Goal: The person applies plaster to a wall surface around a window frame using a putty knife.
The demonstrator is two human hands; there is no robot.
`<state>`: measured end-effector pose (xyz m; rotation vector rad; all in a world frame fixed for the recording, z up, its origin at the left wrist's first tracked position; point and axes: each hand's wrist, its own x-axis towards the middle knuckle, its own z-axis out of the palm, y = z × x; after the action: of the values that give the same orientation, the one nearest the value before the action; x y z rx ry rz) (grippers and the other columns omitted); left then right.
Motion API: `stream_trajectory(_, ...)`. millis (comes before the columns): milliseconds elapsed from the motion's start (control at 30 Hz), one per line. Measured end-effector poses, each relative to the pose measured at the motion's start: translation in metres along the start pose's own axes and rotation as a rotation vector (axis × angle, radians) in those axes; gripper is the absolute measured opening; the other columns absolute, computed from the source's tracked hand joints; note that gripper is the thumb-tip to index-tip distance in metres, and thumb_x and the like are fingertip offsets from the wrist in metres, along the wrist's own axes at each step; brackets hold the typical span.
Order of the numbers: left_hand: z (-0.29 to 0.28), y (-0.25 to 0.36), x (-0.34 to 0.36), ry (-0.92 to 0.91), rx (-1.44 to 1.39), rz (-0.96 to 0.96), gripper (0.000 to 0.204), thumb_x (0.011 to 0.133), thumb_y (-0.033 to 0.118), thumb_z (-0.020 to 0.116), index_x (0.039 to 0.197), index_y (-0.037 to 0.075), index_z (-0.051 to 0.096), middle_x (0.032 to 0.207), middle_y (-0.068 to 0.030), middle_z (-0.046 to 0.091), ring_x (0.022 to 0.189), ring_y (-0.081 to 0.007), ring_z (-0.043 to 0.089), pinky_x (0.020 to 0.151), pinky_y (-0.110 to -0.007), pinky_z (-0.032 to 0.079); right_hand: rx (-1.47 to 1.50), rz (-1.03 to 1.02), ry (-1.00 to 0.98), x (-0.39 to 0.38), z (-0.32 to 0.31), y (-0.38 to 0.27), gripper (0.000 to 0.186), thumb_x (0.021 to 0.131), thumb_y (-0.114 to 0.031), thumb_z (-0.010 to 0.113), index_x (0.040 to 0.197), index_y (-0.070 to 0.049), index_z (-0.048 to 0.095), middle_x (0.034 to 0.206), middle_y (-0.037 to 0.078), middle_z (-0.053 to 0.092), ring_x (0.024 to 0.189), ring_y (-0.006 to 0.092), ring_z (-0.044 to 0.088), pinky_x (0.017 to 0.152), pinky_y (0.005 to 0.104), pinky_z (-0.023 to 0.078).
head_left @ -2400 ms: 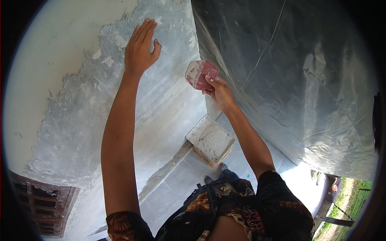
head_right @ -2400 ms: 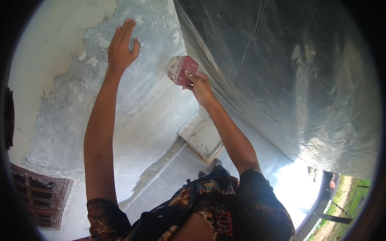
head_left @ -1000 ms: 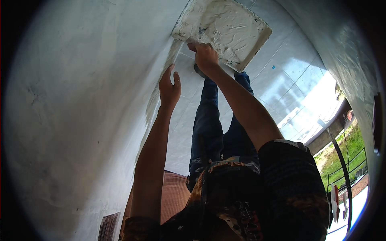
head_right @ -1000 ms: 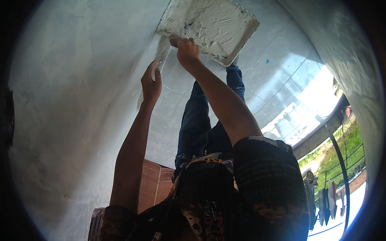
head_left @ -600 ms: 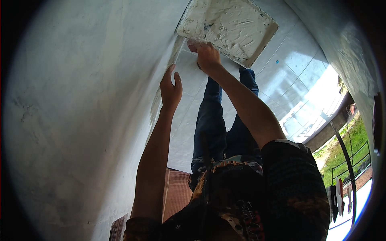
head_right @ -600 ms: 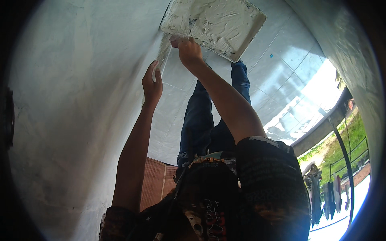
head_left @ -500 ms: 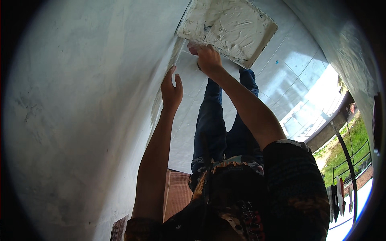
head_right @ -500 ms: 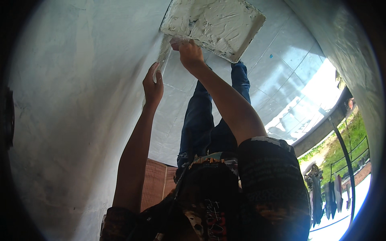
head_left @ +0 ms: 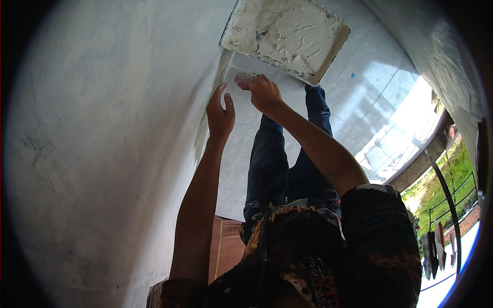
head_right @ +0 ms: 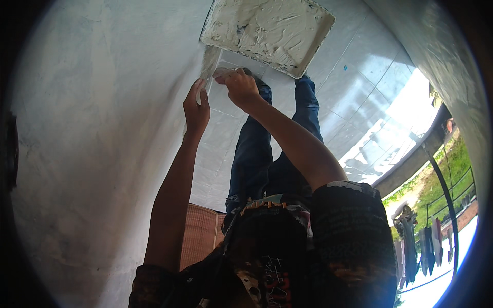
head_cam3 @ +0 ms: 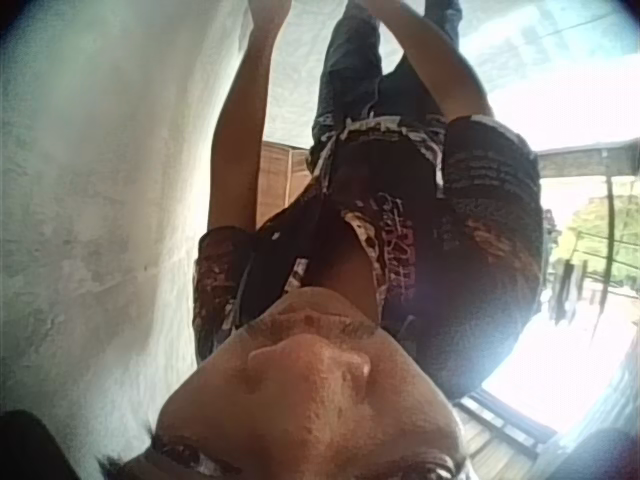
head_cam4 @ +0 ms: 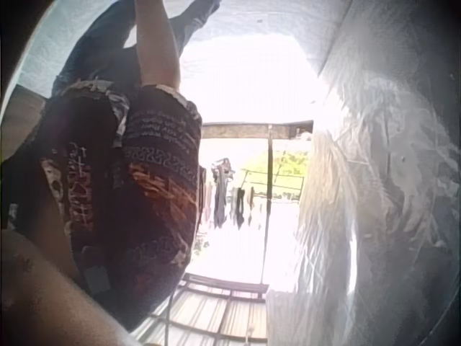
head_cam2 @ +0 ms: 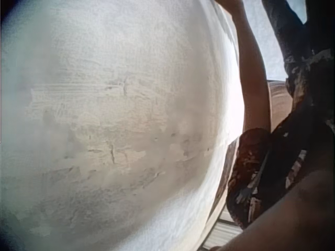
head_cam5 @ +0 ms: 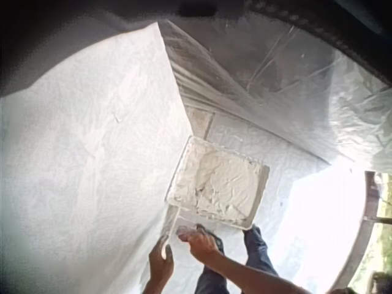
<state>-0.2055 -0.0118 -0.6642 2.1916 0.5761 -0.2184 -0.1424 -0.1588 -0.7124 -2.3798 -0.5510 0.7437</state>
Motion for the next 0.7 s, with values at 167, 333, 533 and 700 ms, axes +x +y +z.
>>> stream_trajectory(167, -0.005, 0.001, 0.002, 0.016, -0.015, 0.020, 0.037, 0.099, 0.013, 0.048, 0.130, -0.006, 0.057, 0.128, -0.0247, 0.063, 0.124, -0.0375, 0.059, 0.107, -0.043, 0.043, 1.002, 0.663, -0.061, -0.008, 0.002, 0.019, 0.020, 0.091, -0.004, 0.060, 0.106, 0.005, 0.070, 0.102, 0.014, 0.071, 0.096, 0.0208, 0.070, 0.082, 0.0353, 0.059)
stream_trajectory(333, -0.016, -0.011, -0.005, 0.028, -0.028, -0.001, 0.038, 0.098, 0.012, 0.048, 0.130, -0.006, 0.056, 0.128, -0.0250, 0.063, 0.124, -0.0375, 0.059, 0.107, -0.042, 0.043, 1.890, 0.806, 0.405, 0.028, 0.000, 0.018, 0.013, 0.095, -0.011, 0.066, 0.103, -0.001, 0.062, 0.097, 0.010, 0.067, 0.088, 0.0221, 0.068, 0.084, 0.0398, 0.060)
stream_trajectory(533, -0.001, -0.004, -0.006, -0.008, -0.040, -0.009, 0.037, 0.099, 0.012, 0.049, 0.129, -0.007, 0.056, 0.127, -0.0259, 0.063, 0.123, -0.0385, 0.059, 0.106, -0.043, 0.044, 2.045, 0.986, 0.422, 0.041, 0.046, 0.027, 0.020, 0.091, -0.019, 0.072, 0.089, -0.008, 0.055, 0.079, 0.004, 0.053, 0.079, 0.0218, 0.057, 0.086, 0.0487, 0.054)
stream_trajectory(700, -0.004, -0.016, -0.015, -0.030, -0.022, 0.053, 0.037, 0.099, 0.013, 0.049, 0.129, -0.007, 0.056, 0.127, -0.0261, 0.063, 0.123, -0.0387, 0.059, 0.106, -0.043, 0.043, 2.085, 1.028, 0.475, -0.001, 0.073, 0.005, 0.018, 0.091, -0.017, 0.072, 0.094, -0.008, 0.056, 0.079, 0.003, 0.053, 0.078, 0.0215, 0.057, 0.085, 0.0479, 0.054)
